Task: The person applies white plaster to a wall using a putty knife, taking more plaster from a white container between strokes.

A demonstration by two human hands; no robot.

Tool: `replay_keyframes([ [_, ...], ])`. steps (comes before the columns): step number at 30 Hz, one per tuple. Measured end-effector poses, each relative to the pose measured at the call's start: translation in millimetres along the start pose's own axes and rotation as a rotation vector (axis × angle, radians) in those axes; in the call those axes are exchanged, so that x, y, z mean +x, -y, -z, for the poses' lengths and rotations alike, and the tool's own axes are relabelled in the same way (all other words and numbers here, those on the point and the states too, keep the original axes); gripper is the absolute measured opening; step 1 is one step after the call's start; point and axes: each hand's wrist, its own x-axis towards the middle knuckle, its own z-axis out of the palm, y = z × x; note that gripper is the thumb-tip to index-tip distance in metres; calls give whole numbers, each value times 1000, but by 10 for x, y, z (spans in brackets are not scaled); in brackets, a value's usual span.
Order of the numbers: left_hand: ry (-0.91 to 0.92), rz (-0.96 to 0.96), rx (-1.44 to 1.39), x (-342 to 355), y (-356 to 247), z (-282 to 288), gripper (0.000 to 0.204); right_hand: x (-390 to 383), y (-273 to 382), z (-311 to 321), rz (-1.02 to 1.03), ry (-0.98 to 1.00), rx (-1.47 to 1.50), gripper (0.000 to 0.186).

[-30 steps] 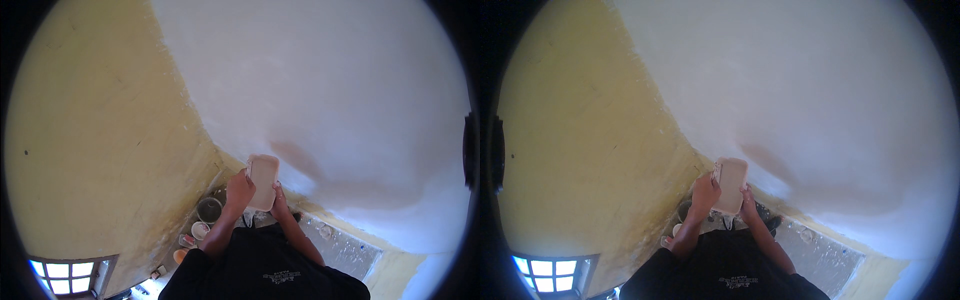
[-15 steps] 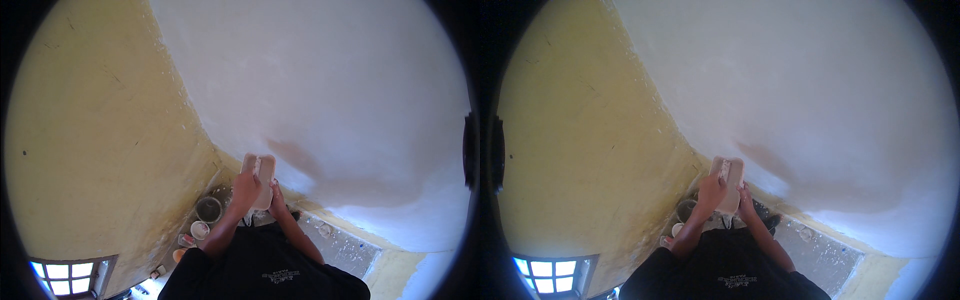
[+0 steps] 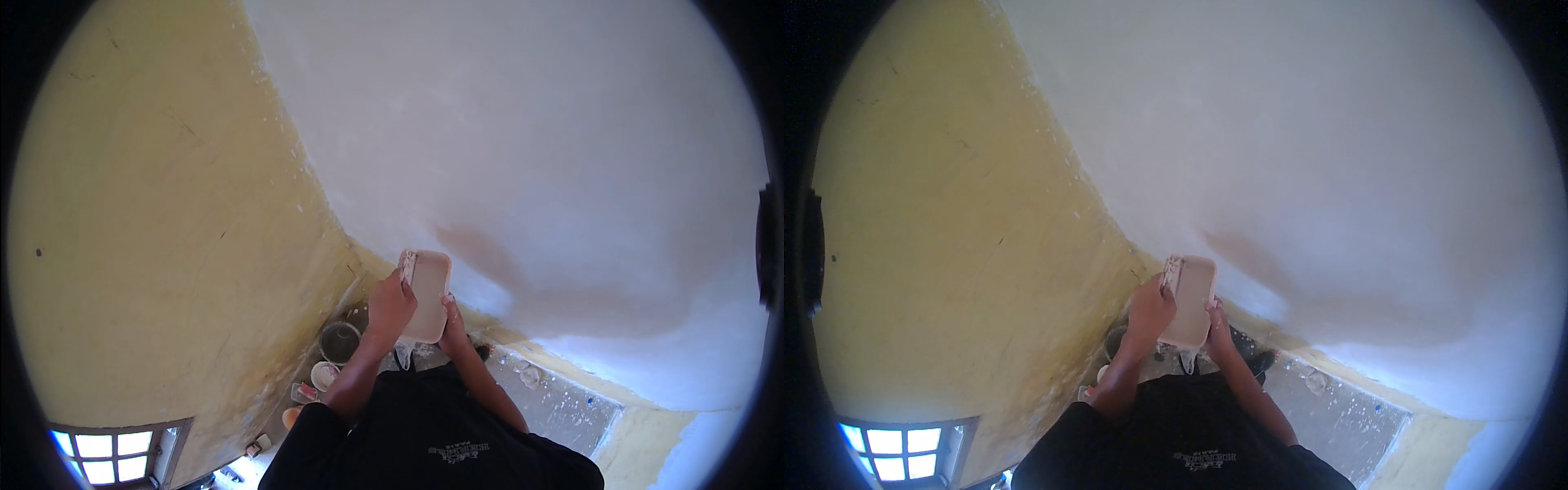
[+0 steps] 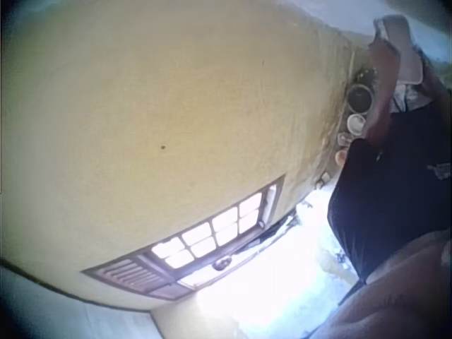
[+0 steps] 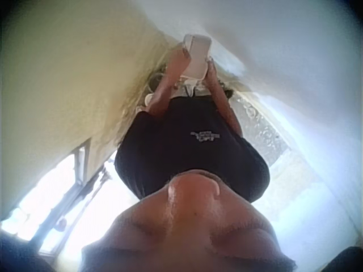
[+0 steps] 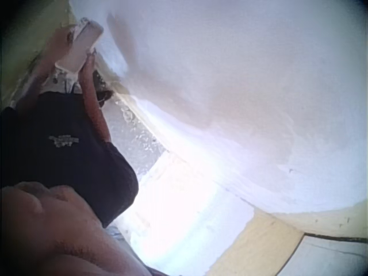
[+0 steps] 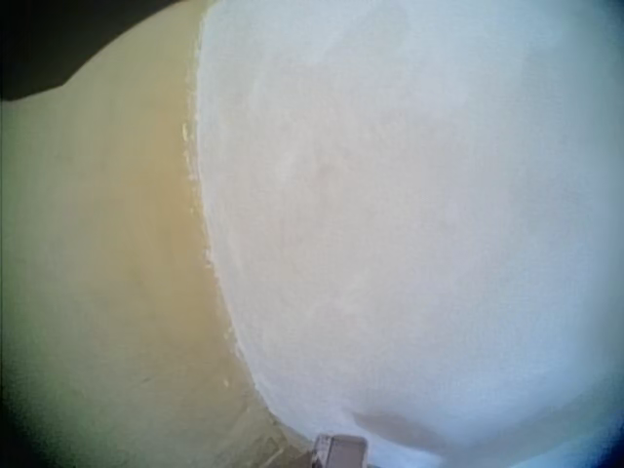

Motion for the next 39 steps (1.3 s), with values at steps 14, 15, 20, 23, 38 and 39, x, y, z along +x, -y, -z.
replay_keyframes([
  [14, 78, -46, 68, -108, 63, -17, 18, 78, -34, -6, -56, 26, 107, 57],
  [15, 48, -14, 70, -113, 40, 6, 18, 85, -24, 1, -53, 25, 105, 57],
  [20, 66, -32, 131, -127, 130, 15, 19, 44, 21, -173, -25, -36, 14, 51],
  [23, 38, -23, 32, -126, -10, 46, 20, 94, -142, 88, 481, 41, -725, 51],
  [38, 22, 15, -17, -122, 9, 154, 17, 184, -210, 109, -107, -64, 141, 51],
  [39, 59, 13, 62, -117, 101, 96, 19, 142, -176, -18, -122, -52, 137, 51],
])
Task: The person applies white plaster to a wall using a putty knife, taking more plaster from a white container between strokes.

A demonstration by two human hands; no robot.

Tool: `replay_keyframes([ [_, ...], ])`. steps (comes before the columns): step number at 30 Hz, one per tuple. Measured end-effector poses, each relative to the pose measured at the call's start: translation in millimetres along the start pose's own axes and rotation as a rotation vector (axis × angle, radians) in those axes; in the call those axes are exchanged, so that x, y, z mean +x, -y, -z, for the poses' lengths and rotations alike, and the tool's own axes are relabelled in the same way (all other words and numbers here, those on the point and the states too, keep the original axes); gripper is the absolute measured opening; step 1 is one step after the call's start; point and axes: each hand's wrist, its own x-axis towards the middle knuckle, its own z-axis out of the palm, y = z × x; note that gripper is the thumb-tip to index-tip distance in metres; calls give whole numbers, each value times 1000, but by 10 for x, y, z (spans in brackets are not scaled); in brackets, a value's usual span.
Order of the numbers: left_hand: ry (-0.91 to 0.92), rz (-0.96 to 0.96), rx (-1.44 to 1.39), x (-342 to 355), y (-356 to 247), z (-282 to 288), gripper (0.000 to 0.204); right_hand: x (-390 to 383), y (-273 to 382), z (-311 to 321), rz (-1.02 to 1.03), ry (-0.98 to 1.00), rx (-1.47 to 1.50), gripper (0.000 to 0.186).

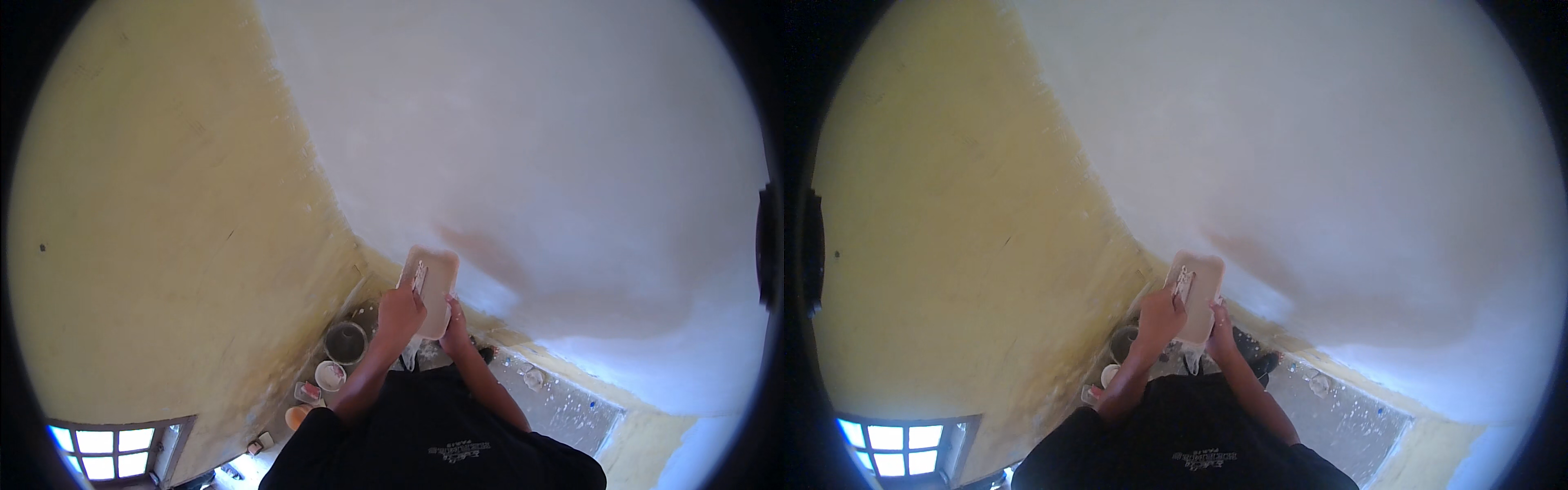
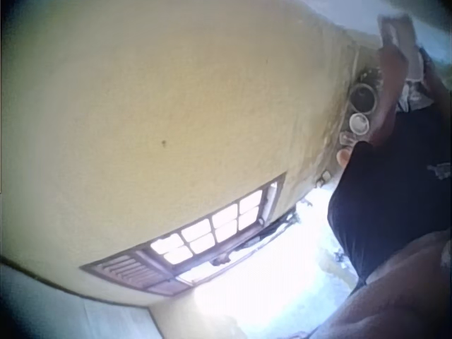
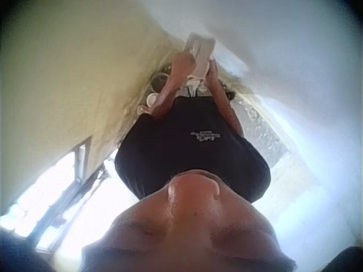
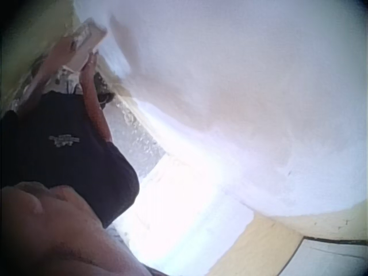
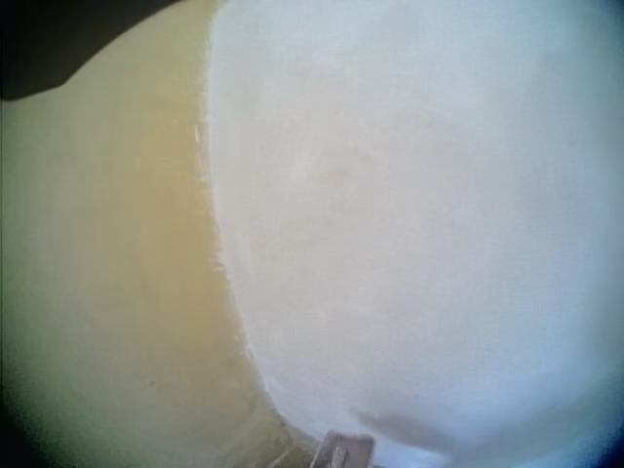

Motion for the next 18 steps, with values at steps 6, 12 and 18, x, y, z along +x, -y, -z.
replay_keyframes([
  [6, 78, 3, -155, 98, 298, -50, 23, -38, 127, -25, 61, -66, -22, 46],
  [12, 325, 360, -1091, 128, 620, 19, 29, -274, 382, -280, 223, 32, -126, 42],
  [18, 384, 314, -1492, 134, 656, -17, 32, -241, 463, -31, 100, -41, 22, 45],
])
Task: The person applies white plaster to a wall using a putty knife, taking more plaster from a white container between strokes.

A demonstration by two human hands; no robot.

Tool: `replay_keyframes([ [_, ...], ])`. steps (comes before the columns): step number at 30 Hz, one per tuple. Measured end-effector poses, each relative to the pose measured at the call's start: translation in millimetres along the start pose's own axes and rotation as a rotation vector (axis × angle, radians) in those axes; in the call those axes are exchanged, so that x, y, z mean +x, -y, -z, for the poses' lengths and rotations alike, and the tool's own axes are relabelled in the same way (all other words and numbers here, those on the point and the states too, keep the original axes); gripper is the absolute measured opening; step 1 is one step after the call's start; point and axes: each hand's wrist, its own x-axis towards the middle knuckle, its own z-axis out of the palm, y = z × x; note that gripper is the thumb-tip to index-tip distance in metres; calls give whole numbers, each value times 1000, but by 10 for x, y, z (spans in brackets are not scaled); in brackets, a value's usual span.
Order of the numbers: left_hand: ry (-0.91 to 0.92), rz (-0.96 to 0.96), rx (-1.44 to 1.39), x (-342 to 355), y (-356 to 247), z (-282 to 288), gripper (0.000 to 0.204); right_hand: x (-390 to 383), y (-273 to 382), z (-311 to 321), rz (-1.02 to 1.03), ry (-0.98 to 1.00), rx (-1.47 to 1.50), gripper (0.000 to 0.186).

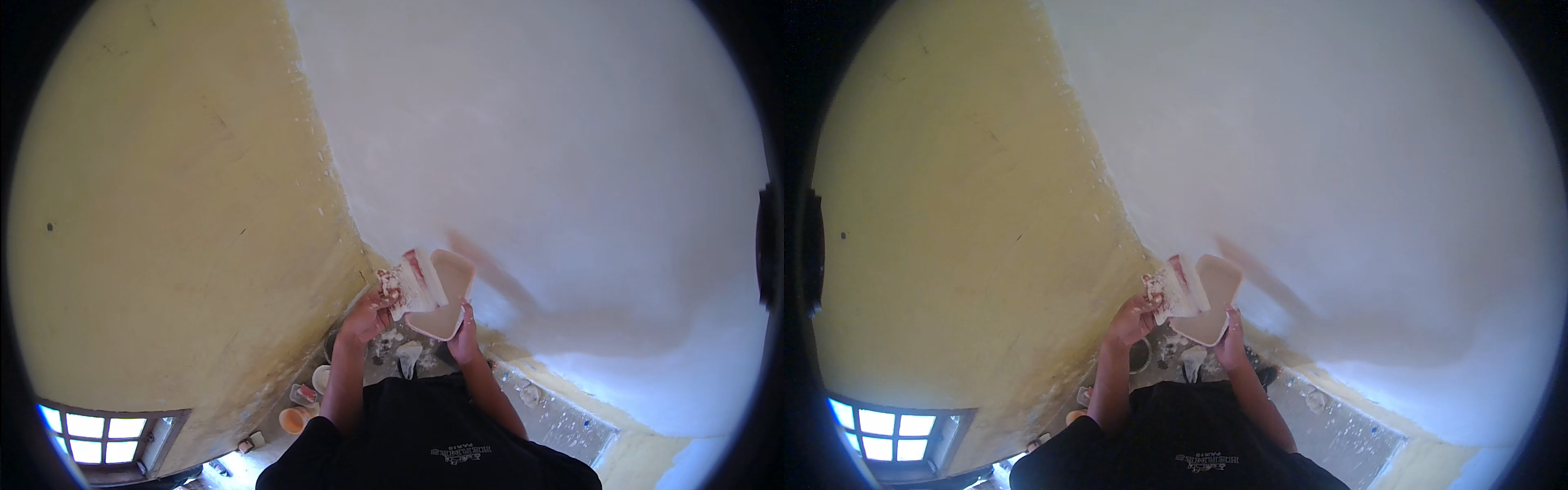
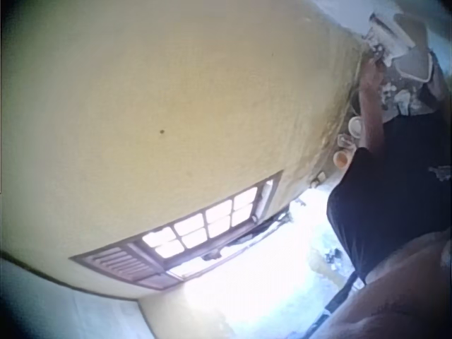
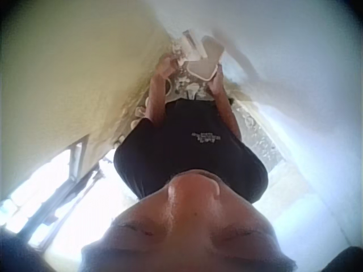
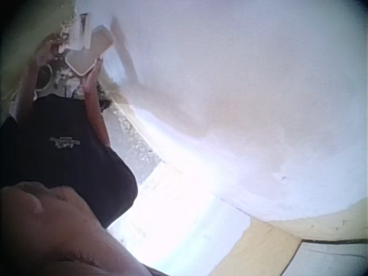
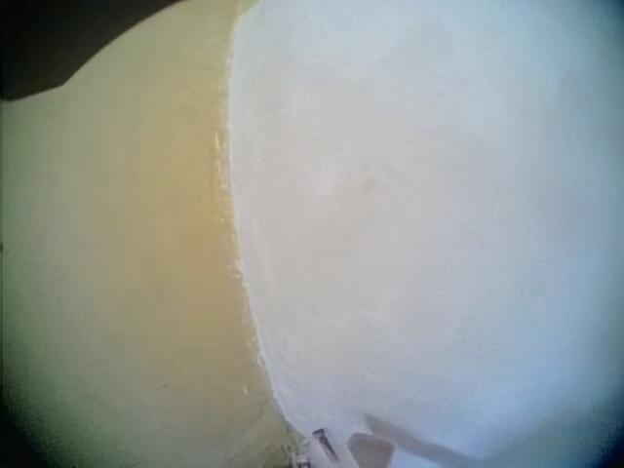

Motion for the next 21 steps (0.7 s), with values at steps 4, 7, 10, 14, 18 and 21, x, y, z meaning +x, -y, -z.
replay_keyframes([
  [4, -247, -391, -79, 329, -347, -267, 26, 172, -17, 101, 46, 30, 42, 47],
  [7, -518, -837, 559, 764, -781, -547, 22, 314, -170, 432, 169, 4, -144, 42],
  [10, -722, -1224, 878, 1240, -1021, -832, 37, 314, -197, 588, 189, 6, -153, 38],
  [14, -683, -1403, 1320, 1858, -491, -863, 65, 229, -236, 486, 113, -94, -18, 45],
  [18, -421, -1277, 1284, 1440, 17, -696, 60, 225, -253, 516, 135, -81, -21, 45],
  [21, -434, -1020, 1051, 1015, 55, -506, 53, 127, -158, 513, 66, -74, 10, 44],
])
